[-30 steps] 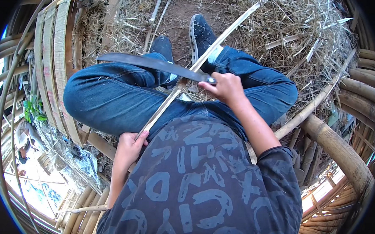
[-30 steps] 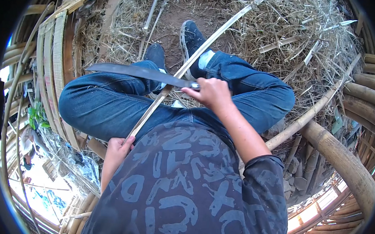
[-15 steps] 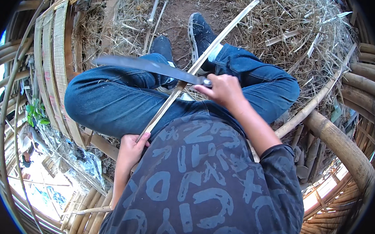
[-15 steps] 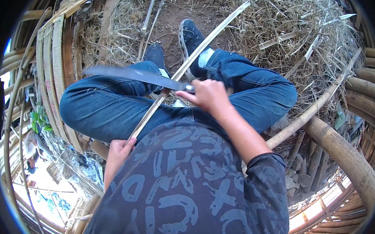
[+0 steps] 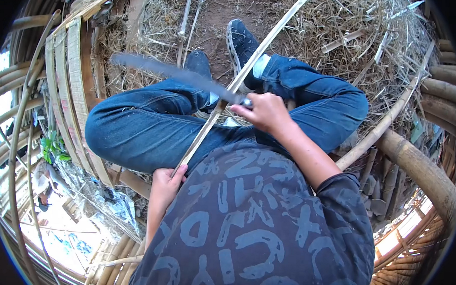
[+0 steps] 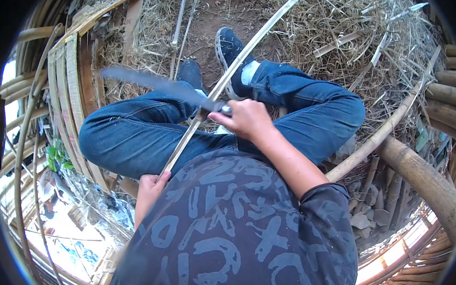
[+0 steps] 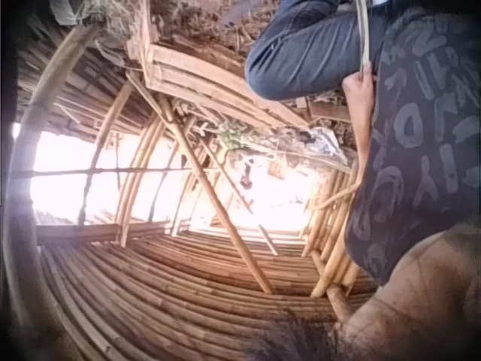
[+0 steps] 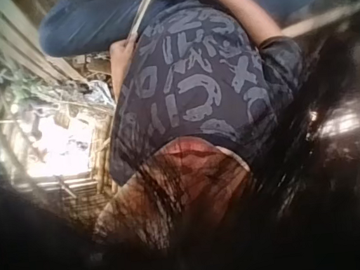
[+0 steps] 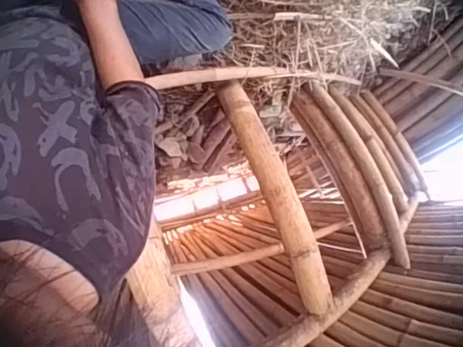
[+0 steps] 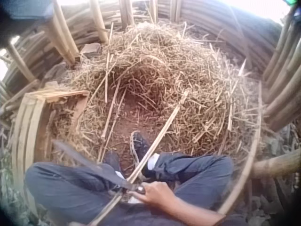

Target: The person holds a bamboo strip by hand and scrapes along its surface using a machete.

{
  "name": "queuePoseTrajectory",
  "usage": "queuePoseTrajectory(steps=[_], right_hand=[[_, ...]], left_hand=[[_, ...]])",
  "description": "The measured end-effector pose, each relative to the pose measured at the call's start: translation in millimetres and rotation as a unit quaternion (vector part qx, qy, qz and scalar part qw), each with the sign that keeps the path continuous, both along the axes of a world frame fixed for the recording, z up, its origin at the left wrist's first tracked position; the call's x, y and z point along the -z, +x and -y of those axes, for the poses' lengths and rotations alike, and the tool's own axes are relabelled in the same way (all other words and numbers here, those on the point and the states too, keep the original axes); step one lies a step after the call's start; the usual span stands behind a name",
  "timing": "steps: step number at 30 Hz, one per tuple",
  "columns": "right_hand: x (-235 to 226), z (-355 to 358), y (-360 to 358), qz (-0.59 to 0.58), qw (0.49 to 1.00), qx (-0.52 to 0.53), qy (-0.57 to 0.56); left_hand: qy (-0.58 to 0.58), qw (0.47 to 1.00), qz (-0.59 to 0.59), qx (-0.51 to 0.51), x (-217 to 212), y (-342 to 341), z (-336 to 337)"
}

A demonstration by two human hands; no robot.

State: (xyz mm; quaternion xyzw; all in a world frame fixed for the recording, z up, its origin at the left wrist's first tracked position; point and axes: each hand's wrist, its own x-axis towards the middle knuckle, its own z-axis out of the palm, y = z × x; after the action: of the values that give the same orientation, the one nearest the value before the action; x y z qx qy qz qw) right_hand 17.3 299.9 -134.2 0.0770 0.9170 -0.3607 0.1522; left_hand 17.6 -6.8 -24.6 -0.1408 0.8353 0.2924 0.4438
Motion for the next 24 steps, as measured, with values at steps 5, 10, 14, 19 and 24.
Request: queuePoseTrajectory(steps=[5,10,14,19,24], right_hand=[[31,-28,-9,-0.072,0.991,-0.067,0.087],[51,-105,1,0.035,0.989,0.076,0.118],[27,-73,-1,0.022,0.991,0.08,0.105],[22,-19,-8,-0.042,0.999,0.01,0.033],[57,-81,-4,-0.057,0.989,-0.057,0.125]], left_hand=[[0.011,1.0,-0.028,0.01,3,7,5],[0.011,1.0,-0.009,0.002,-4,1,-7],[-0.003,1.0,-0.014,0.001,-7,1,-10],[0.004,0.999,0.0,-0.032,0,6,1],[0.003,1.0,-0.003,-0.009,-4,2,-6]])
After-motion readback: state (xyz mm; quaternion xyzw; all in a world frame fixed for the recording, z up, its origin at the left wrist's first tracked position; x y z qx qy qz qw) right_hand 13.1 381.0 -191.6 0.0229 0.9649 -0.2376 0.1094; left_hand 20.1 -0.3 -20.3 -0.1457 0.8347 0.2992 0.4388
